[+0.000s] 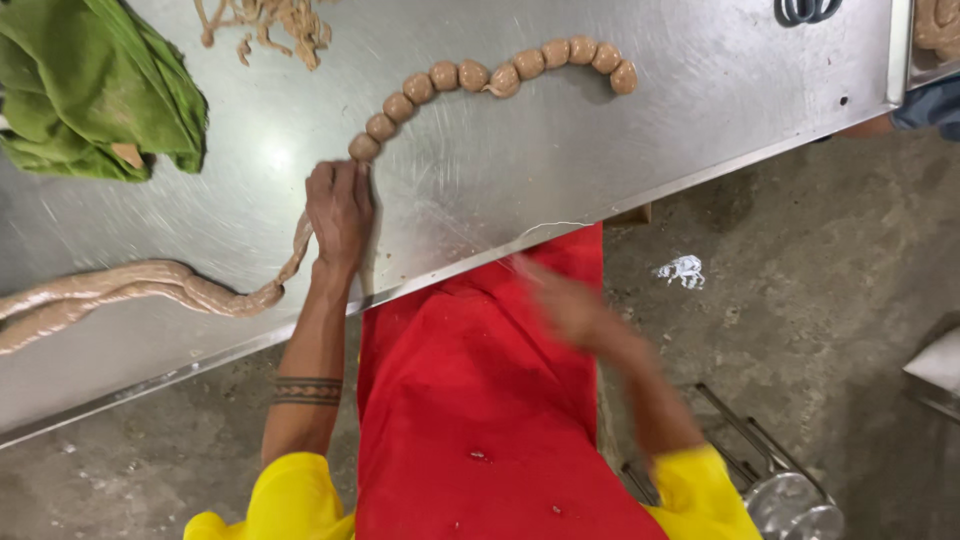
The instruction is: The person ties individual links in a long casing of sausage using white string by hand on a stainless steel table, occasionally using scissors to cut the thread.
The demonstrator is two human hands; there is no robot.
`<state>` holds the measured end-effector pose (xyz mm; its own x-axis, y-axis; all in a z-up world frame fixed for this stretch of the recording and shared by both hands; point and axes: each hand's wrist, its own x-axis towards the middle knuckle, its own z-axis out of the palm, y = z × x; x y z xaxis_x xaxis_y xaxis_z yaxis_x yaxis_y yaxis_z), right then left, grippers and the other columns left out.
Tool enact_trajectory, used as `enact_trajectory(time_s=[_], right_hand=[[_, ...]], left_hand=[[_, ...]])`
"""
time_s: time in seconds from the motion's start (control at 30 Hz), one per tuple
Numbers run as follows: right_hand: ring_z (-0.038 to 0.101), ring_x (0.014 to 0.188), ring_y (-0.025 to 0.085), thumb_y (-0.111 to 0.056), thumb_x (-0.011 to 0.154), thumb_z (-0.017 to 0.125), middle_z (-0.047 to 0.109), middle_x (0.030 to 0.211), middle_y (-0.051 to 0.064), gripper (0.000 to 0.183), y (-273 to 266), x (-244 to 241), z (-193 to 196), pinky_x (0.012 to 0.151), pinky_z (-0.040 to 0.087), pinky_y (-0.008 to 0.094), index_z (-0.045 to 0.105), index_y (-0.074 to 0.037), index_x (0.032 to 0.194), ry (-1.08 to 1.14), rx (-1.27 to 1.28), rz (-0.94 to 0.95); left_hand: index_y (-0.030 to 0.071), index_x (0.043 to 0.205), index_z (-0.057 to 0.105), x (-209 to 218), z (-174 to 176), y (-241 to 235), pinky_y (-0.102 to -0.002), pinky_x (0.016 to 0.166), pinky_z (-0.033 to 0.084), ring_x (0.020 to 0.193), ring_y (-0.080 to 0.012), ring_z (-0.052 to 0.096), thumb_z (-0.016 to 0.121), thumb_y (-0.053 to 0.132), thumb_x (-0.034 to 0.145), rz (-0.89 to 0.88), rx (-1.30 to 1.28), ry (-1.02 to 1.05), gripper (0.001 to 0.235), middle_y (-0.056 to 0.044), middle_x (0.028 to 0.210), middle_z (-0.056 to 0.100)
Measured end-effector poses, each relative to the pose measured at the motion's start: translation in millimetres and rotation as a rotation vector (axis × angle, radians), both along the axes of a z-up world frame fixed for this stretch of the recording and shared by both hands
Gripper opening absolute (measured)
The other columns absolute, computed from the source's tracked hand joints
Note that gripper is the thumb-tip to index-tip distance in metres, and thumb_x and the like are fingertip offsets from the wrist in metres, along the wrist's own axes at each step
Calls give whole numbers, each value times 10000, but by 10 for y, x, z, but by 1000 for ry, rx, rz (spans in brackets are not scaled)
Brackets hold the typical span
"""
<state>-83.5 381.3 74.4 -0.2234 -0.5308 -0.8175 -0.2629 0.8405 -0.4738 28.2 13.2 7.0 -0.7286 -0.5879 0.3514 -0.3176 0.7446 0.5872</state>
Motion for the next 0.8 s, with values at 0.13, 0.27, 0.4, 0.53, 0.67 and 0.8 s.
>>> enact_trajectory(time_s=[0.13, 0.27, 0.4, 0.53, 0.67, 0.8], right_hand=[[690, 875, 331, -200, 1077, 492, 780, 1135, 125, 353, 2914, -390, 243, 745, 552, 490, 660, -110, 1374, 307, 131, -808], [677, 863, 193, -265, 973, 673, 723, 999, 134, 254, 3572, -84, 288, 746, 541, 425, 723, -75, 1136, 69, 2, -644], [679, 907, 197, -254, 1012, 578, 723, 1024, 54, 322, 2998, -524, -137, 808, 529, 383, 699, -74, 1250, 541, 443, -630], [577, 828, 106, -51, 1046, 556, 612, 909, -4, 402, 1067, -845, -351, 764, 490, 265, 511, -55, 1445, 418, -504, -572], [596, 934, 351, 56, 939, 667, 607, 1003, 181, 669, -1609, -568, -394, 851, 513, 449, 544, -182, 1552, 628, -649, 10], [636, 988, 303, -87, 686, 658, 688, 1108, 149, 669, -2921, -277, -455, 792, 451, 456, 680, -192, 1346, 833, -969, 387]], left_hand=[[35, 922, 618, -136, -116, -92, -454, 660, 494, 701, -344, 597, 648, 114, 1038, -74, -117, -253, 143, -157, 903, 643], [72, 948, 621, -238, -313, -109, -439, 631, 509, 640, -303, 620, 568, 125, 1078, -156, -115, -394, 150, -105, 880, 653], [72, 935, 629, -264, -364, -117, -443, 638, 514, 663, -286, 644, 535, 138, 1107, -201, -203, -491, 206, -103, 813, 649], [63, 1052, 686, -243, -324, -65, -493, 835, 479, 1010, -336, 598, 624, 153, 987, -21, -215, -394, 127, -124, 1055, 649], [61, 998, 691, -346, -378, 129, -523, 867, 428, 1036, -363, 552, 646, 209, 929, 100, -184, -345, 169, -135, 1037, 603], [23, 1105, 705, 5, -339, 39, -493, 897, 419, 1041, -341, 515, 633, 168, 928, 186, -165, -275, 241, -147, 1097, 591]])
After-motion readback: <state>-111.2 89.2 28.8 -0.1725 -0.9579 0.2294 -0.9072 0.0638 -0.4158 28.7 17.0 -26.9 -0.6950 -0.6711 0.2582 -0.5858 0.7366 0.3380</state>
